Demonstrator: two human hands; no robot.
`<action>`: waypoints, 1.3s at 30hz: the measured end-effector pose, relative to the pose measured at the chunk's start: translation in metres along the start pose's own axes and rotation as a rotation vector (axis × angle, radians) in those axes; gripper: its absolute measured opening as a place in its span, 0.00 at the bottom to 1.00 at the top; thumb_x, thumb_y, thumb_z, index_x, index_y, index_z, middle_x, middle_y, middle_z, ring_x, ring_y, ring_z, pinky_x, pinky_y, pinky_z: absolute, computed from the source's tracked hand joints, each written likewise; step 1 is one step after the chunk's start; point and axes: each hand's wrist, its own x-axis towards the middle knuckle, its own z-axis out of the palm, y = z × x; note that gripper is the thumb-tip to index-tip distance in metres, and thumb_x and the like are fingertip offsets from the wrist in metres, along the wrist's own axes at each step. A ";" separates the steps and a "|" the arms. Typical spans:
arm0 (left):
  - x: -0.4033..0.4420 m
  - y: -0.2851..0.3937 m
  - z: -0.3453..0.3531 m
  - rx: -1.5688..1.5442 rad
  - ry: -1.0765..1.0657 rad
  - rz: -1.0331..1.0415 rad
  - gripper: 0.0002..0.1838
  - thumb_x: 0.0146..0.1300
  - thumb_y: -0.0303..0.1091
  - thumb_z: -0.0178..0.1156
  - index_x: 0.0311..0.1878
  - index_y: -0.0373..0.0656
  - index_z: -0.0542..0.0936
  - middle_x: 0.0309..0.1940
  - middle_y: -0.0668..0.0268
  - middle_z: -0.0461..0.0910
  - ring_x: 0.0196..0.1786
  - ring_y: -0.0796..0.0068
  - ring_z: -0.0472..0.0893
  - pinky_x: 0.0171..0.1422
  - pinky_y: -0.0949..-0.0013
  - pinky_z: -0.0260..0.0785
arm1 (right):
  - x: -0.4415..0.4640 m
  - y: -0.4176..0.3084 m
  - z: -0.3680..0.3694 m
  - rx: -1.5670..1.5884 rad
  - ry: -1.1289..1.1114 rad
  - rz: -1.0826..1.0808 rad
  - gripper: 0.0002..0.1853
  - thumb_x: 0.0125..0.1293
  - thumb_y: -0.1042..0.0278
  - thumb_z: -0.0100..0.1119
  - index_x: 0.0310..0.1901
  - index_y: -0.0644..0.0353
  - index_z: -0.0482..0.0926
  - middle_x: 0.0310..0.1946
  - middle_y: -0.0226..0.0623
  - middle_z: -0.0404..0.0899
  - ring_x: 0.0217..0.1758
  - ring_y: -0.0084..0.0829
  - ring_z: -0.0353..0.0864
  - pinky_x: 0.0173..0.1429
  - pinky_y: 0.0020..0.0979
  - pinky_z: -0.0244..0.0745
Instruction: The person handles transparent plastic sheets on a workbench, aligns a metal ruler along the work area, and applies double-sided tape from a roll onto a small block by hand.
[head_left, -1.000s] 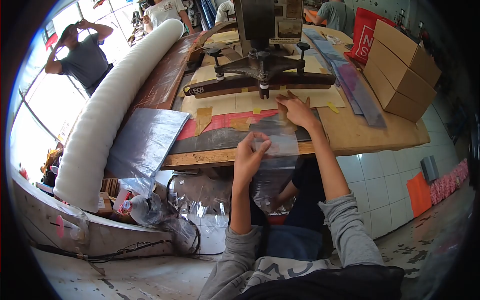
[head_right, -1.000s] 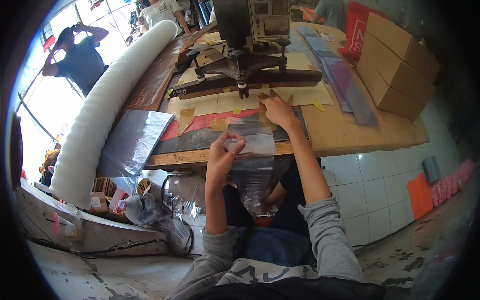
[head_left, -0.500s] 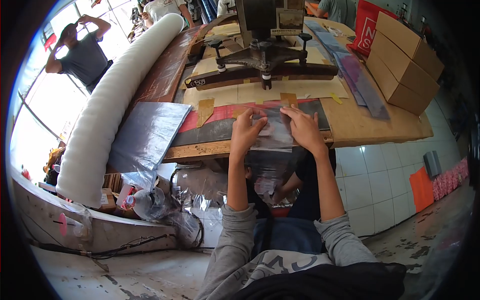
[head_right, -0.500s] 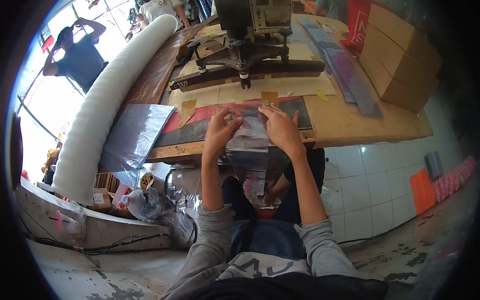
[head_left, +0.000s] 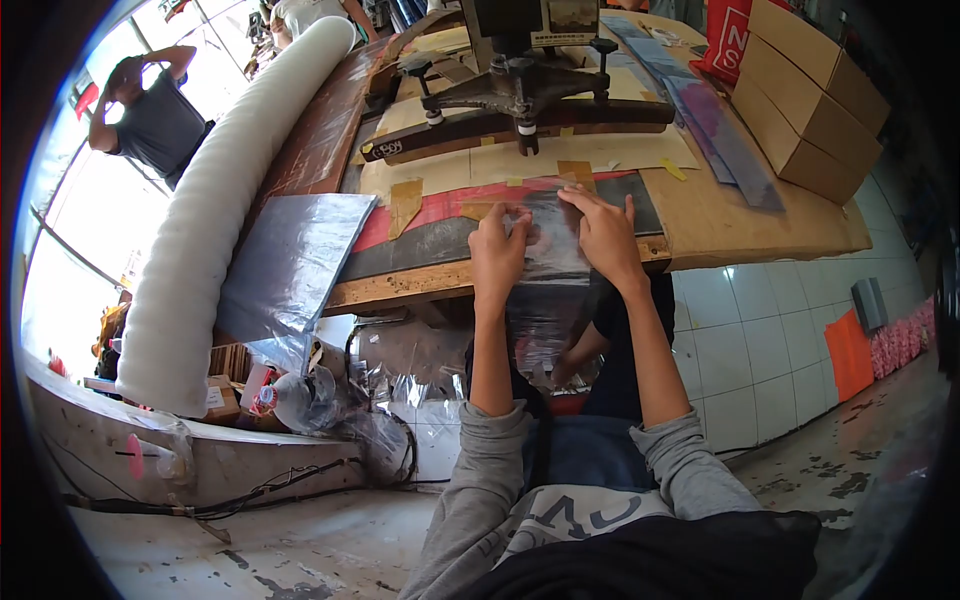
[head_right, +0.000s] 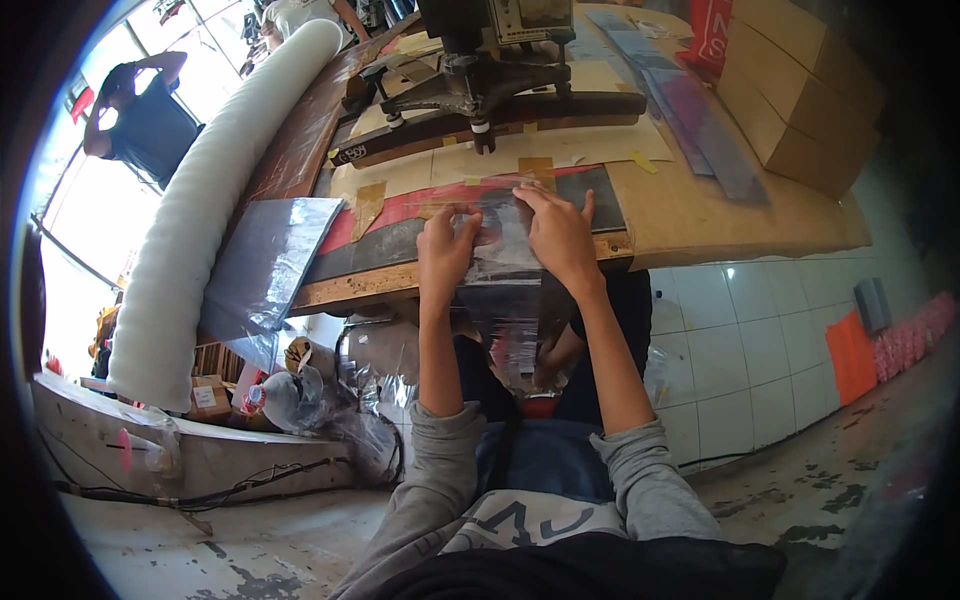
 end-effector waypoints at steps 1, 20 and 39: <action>0.001 0.005 0.000 -0.030 -0.006 -0.046 0.05 0.61 0.27 0.57 0.36 0.34 0.76 0.23 0.55 0.81 0.29 0.67 0.85 0.33 0.68 0.73 | 0.000 0.000 -0.001 0.021 0.008 -0.003 0.19 0.60 0.78 0.44 0.51 0.52 0.78 0.54 0.31 0.77 0.61 0.36 0.71 0.69 0.65 0.39; -0.025 -0.007 0.016 -0.128 -0.039 -0.075 0.08 0.62 0.31 0.57 0.40 0.36 0.77 0.19 0.56 0.77 0.24 0.65 0.79 0.28 0.66 0.69 | 0.084 0.050 0.017 -0.165 -0.076 -0.131 0.17 0.61 0.74 0.47 0.50 0.57 0.78 0.50 0.39 0.77 0.55 0.39 0.74 0.55 0.52 0.65; -0.043 -0.006 0.019 -0.291 -0.059 -0.156 0.07 0.62 0.29 0.57 0.40 0.36 0.77 0.14 0.62 0.67 0.17 0.78 0.65 0.23 0.67 0.63 | 0.075 0.050 0.016 -0.004 -0.112 -0.149 0.25 0.52 0.85 0.43 0.53 0.58 0.77 0.56 0.40 0.74 0.60 0.40 0.71 0.61 0.44 0.59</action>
